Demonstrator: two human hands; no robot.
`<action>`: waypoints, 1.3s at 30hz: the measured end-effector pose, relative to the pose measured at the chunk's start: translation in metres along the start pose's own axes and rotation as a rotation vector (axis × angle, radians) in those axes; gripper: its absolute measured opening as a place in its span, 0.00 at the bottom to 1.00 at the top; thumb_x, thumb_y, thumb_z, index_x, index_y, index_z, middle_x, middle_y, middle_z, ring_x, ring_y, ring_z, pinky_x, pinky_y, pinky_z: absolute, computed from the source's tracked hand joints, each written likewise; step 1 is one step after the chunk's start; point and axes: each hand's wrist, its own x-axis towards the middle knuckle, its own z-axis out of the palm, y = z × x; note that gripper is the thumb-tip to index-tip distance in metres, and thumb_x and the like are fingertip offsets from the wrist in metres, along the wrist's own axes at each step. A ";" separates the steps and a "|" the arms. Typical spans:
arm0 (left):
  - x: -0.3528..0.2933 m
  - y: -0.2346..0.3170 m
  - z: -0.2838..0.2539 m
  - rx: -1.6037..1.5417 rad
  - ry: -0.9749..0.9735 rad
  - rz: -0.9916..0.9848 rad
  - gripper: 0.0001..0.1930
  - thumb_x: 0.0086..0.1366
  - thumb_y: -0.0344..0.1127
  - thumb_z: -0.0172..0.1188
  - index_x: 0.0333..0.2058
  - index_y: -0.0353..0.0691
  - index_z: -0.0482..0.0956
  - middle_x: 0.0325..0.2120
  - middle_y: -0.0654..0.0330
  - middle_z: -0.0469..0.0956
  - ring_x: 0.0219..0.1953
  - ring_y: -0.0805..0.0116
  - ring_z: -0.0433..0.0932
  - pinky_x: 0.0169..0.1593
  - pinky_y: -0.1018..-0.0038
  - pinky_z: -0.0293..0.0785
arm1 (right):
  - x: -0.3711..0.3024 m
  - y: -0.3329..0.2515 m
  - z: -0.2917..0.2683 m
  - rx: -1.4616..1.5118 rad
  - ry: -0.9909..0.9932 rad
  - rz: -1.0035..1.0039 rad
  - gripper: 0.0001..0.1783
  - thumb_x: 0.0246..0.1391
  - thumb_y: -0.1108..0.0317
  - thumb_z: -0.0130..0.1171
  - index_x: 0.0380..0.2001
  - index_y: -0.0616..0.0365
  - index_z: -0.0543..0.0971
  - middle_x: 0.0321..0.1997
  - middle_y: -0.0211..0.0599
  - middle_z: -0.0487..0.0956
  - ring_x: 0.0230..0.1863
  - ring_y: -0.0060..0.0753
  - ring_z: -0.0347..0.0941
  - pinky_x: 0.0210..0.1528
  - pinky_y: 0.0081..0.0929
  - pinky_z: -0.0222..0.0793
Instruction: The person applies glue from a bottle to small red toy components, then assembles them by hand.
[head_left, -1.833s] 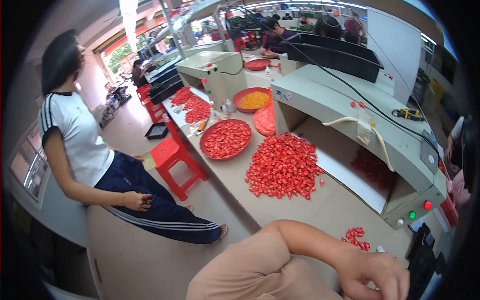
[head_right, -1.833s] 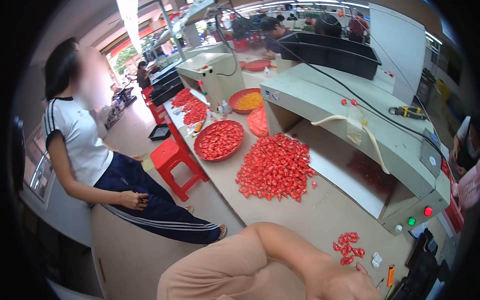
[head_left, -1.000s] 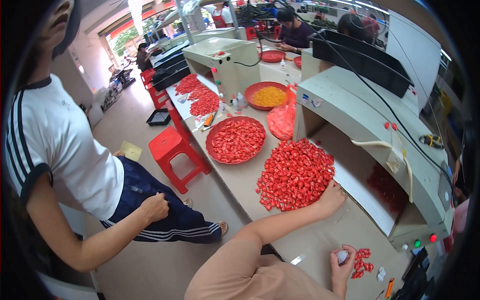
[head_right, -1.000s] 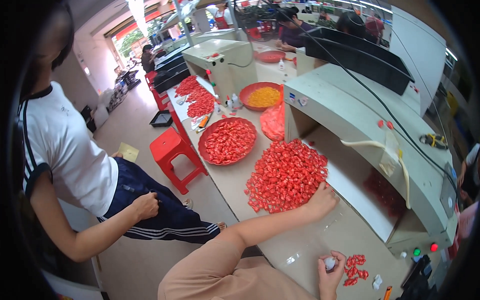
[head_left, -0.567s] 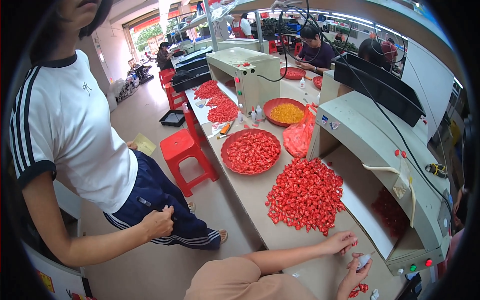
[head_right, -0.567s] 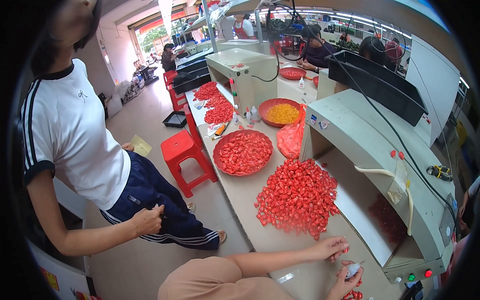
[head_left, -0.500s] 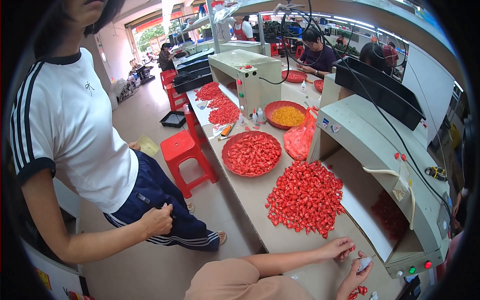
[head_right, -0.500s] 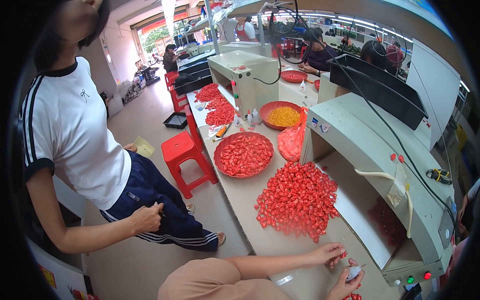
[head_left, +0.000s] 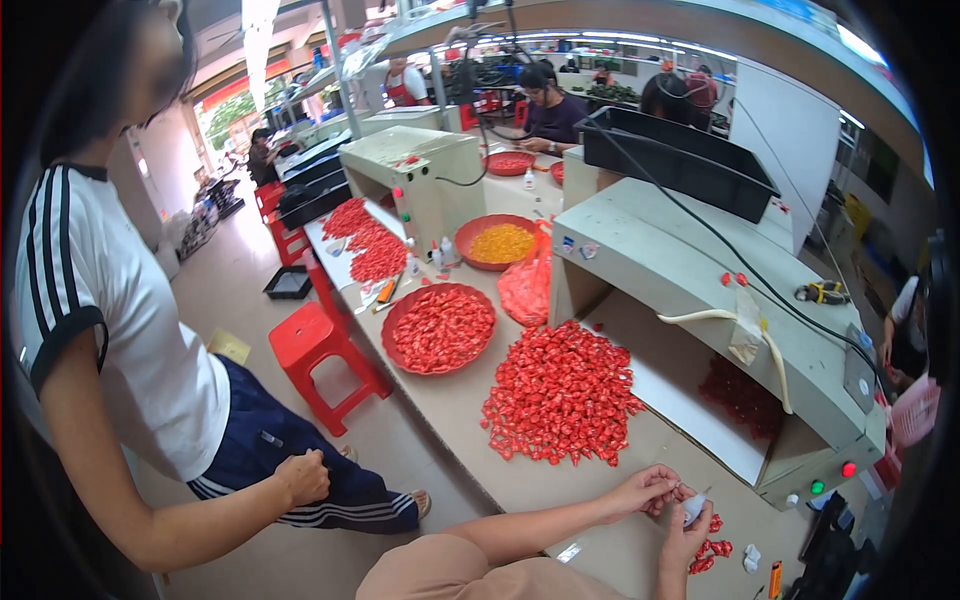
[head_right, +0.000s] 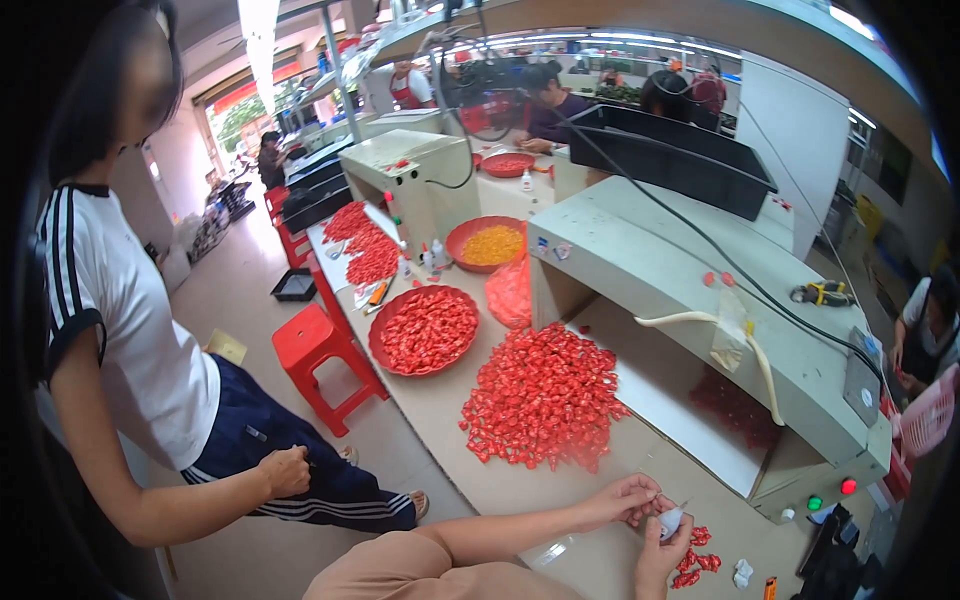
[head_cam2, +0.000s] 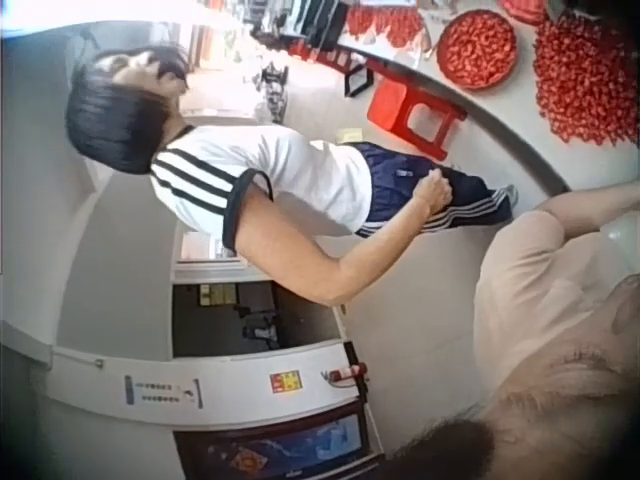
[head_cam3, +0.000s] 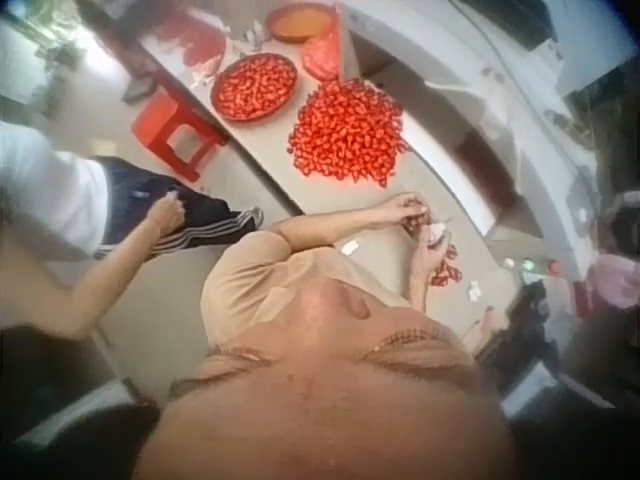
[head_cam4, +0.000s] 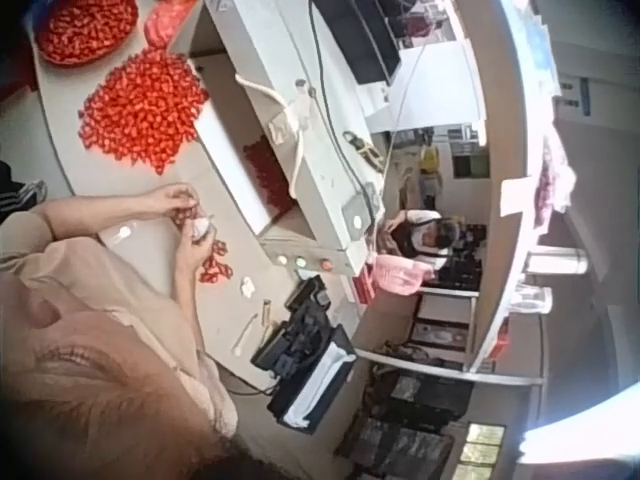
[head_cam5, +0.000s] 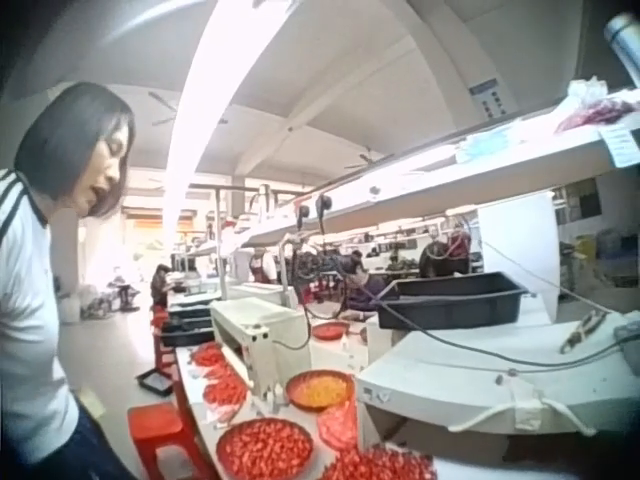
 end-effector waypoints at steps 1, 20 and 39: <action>0.000 -0.001 -0.001 -0.003 0.001 0.007 0.11 0.72 0.42 0.50 0.47 0.45 0.68 0.36 0.66 0.76 0.32 0.82 0.70 0.36 0.82 0.69 | -0.001 -0.001 0.001 0.014 -0.022 -0.006 0.19 0.55 0.68 0.62 0.45 0.65 0.69 0.49 0.43 0.75 0.48 0.30 0.73 0.54 0.30 0.69; -0.003 0.004 0.002 0.025 -0.072 -0.019 0.12 0.72 0.41 0.50 0.48 0.43 0.70 0.48 0.64 0.77 0.39 0.81 0.73 0.41 0.81 0.71 | -0.001 0.002 -0.007 0.063 -0.048 0.015 0.17 0.56 0.69 0.60 0.45 0.66 0.69 0.45 0.41 0.76 0.44 0.28 0.75 0.50 0.27 0.71; -0.003 0.002 0.002 -0.073 -0.089 -0.030 0.10 0.72 0.41 0.49 0.46 0.43 0.71 0.36 0.69 0.74 0.36 0.82 0.70 0.41 0.80 0.70 | 0.001 0.006 -0.009 -0.030 -0.041 0.014 0.14 0.58 0.73 0.57 0.45 0.65 0.69 0.46 0.40 0.75 0.47 0.29 0.74 0.52 0.27 0.70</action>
